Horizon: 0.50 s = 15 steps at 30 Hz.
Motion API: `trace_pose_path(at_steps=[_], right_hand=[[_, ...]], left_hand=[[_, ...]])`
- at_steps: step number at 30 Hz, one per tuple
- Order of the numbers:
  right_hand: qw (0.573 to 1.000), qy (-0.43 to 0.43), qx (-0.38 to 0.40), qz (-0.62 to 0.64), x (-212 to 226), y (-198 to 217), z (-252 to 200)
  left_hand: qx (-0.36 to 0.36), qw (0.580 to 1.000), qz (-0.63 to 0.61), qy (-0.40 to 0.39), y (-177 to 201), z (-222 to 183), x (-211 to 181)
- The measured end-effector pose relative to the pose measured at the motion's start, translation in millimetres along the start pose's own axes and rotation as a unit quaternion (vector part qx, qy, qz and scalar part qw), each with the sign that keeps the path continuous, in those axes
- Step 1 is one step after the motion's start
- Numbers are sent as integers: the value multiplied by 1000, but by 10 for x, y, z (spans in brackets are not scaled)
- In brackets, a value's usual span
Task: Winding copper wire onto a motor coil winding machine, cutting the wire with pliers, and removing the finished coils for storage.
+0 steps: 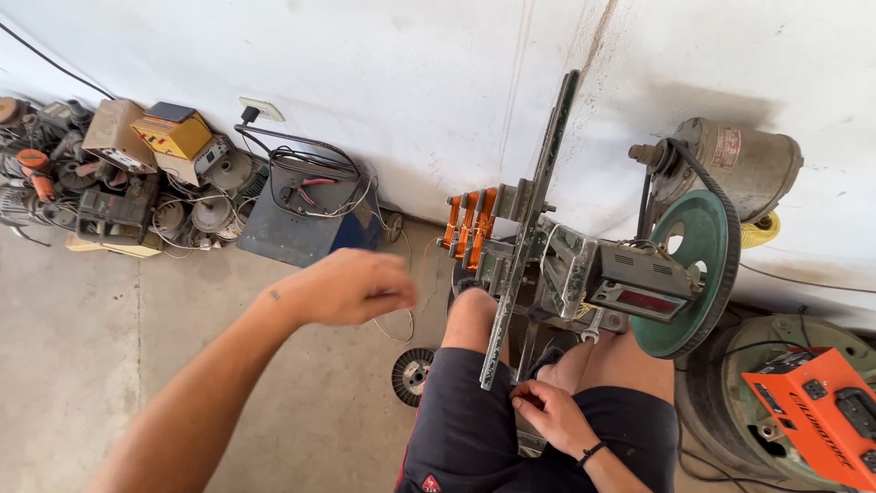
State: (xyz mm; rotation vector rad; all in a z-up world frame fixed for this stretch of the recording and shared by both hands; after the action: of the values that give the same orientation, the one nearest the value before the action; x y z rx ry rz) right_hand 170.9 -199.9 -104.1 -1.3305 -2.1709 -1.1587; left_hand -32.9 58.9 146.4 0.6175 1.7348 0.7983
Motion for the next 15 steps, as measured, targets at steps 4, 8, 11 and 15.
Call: trace_pose_path(at_steps=[4,8,11,15], right_hand=[[1000,-2,-28,5,-51,27,-15],[999,0,-27,18,-62,55,-32],[1000,7,-16,8,-49,40,-40],[1000,4,13,0,14,27,-54]], left_hand=[[-216,922,-253,-197,225,382,-122],[-493,861,-72,-96,335,527,259],[-455,830,317,-60,260,465,477],[-122,910,395,19,30,374,851]])
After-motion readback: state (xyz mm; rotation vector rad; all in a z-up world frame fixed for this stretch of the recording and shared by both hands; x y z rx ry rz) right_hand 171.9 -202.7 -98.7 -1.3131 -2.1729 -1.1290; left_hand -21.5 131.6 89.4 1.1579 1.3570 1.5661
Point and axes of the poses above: each hand's wrist, its own z-axis towards the middle knuckle, its own y-axis out of the back of the hand, x = y × z, the point moved 6 cm from there along z, towards the middle knuckle, and after that the axes turned 6 degrees about -z, right-handed, at the moved point
